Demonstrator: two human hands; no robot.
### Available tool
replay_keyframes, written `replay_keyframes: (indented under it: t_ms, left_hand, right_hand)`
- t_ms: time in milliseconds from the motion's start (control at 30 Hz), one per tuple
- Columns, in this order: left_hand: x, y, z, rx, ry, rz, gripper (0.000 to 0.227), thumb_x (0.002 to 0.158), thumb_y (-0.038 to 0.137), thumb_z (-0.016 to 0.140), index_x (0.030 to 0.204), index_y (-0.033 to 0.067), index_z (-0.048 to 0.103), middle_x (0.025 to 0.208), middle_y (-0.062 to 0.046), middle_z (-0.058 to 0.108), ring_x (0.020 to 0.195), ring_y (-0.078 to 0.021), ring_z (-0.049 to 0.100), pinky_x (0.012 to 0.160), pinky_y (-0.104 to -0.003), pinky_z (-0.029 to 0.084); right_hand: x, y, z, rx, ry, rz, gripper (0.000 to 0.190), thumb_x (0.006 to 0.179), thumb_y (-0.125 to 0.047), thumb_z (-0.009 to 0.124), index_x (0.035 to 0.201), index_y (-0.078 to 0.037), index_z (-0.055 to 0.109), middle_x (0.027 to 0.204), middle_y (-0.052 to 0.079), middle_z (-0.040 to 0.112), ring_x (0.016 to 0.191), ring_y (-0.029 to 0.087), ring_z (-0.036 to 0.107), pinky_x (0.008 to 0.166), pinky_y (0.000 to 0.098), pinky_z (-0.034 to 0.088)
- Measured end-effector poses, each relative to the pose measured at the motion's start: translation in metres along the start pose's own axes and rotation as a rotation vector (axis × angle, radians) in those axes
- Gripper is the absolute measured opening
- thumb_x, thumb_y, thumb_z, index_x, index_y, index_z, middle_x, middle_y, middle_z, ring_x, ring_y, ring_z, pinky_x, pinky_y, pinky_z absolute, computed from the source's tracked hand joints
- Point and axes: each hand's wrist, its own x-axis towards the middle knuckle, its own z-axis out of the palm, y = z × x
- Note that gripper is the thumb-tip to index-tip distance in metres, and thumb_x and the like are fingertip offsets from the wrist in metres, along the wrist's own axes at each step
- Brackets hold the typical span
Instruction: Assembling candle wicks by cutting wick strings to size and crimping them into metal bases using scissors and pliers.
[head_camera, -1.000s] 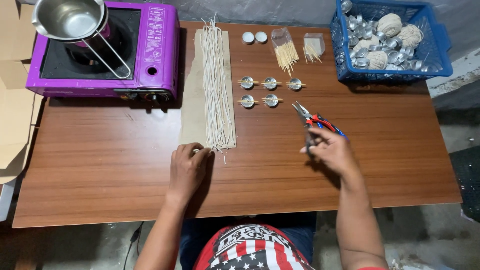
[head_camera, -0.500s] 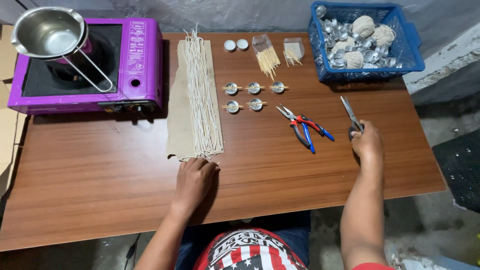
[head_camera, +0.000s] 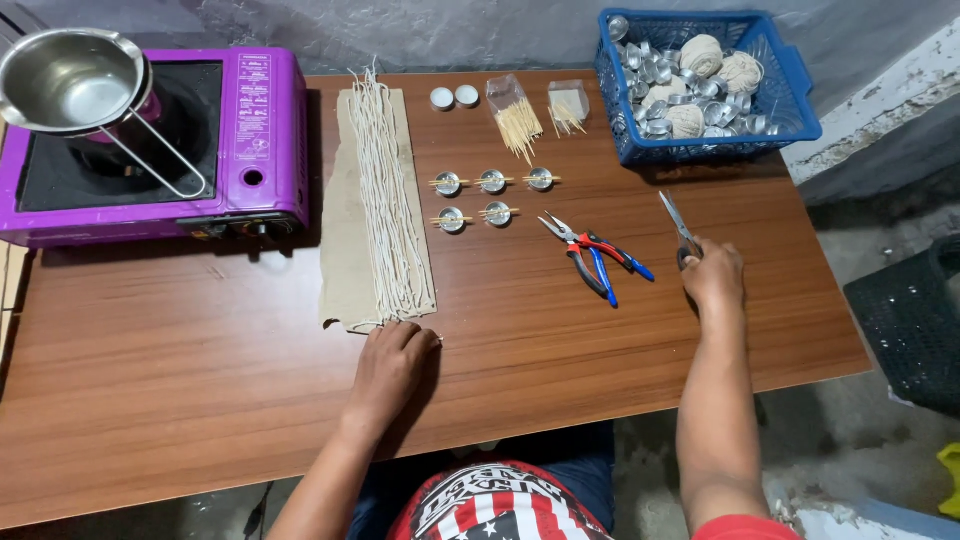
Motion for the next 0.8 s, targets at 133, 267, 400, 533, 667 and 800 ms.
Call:
replay_keyframes:
  t_ms: [133, 267, 400, 533, 667, 800]
  left_hand:
    - [0.010, 0.004, -0.019, -0.032, 0.017, -0.009, 0.007, 0.095, 0.028, 0.070, 0.094, 0.0218, 0.071, 0.084, 0.000, 0.062, 0.076, -0.0209, 0.062, 0.065, -0.032, 0.045]
    - [0.039, -0.020, -0.030, -0.036, 0.141, -0.017, 0.015, 0.094, 0.026, 0.070, 0.107, 0.0188, 0.072, 0.095, -0.004, 0.066, 0.077, -0.0246, 0.065, 0.064, -0.036, 0.047]
    - [0.077, -0.075, -0.023, 0.057, 0.367, -0.028, 0.017, 0.092, 0.024, 0.078, 0.107, 0.0184, 0.076, 0.088, 0.001, 0.067, 0.074, -0.0203, 0.066, 0.064, -0.032, 0.048]
    - [0.072, -0.101, -0.022, 0.055, 0.512, -0.082, 0.012, 0.097, 0.019, 0.078, 0.107, 0.0128, 0.077, 0.085, -0.001, 0.067, 0.074, -0.0189, 0.067, 0.064, -0.030, 0.047]
    - [0.059, -0.111, -0.019, 0.069, 0.482, -0.144, 0.015, 0.096, 0.022, 0.079, 0.106, 0.0113, 0.077, 0.078, -0.001, 0.066, 0.068, -0.0193, 0.066, 0.060, -0.030, 0.047]
    - [0.060, -0.115, -0.025, 0.047, 0.463, -0.163, 0.018, 0.095, 0.022, 0.079, 0.108, 0.0104, 0.077, 0.077, -0.002, 0.066, 0.068, -0.0205, 0.068, 0.060, -0.031, 0.050]
  right_hand:
    - [0.001, -0.017, 0.000, -0.073, 0.021, -0.046, 0.036, 0.094, -0.017, 0.073, 0.129, -0.011, 0.074, 0.109, 0.020, 0.064, 0.114, 0.040, 0.066, 0.095, 0.0510, 0.056]
    - [0.013, -0.079, 0.000, 0.014, 0.049, -0.224, 0.025, 0.097, -0.028, 0.073, 0.119, -0.016, 0.077, 0.105, 0.015, 0.070, 0.112, 0.037, 0.067, 0.098, 0.0490, 0.052]
    - [0.024, -0.178, 0.004, 0.225, -0.053, -0.354, 0.019, 0.093, -0.033, 0.073, 0.106, -0.020, 0.080, 0.104, 0.008, 0.077, 0.107, 0.034, 0.070, 0.092, 0.0449, 0.055]
    - [0.063, -0.234, 0.033, 0.329, -0.105, -0.353, 0.022, 0.090, -0.032, 0.074, 0.105, -0.016, 0.079, 0.100, 0.011, 0.077, 0.102, 0.034, 0.072, 0.089, 0.0437, 0.056]
    - [0.092, -0.272, 0.052, 0.312, -0.135, -0.278, 0.024, 0.087, -0.041, 0.071, 0.102, -0.024, 0.080, 0.092, 0.002, 0.077, 0.099, 0.026, 0.073, 0.082, 0.0398, 0.058]
    - [0.129, -0.282, 0.097, 0.384, -0.204, -0.170, 0.029, 0.082, -0.043, 0.074, 0.093, -0.017, 0.080, 0.089, 0.007, 0.077, 0.097, 0.031, 0.073, 0.081, 0.0389, 0.058]
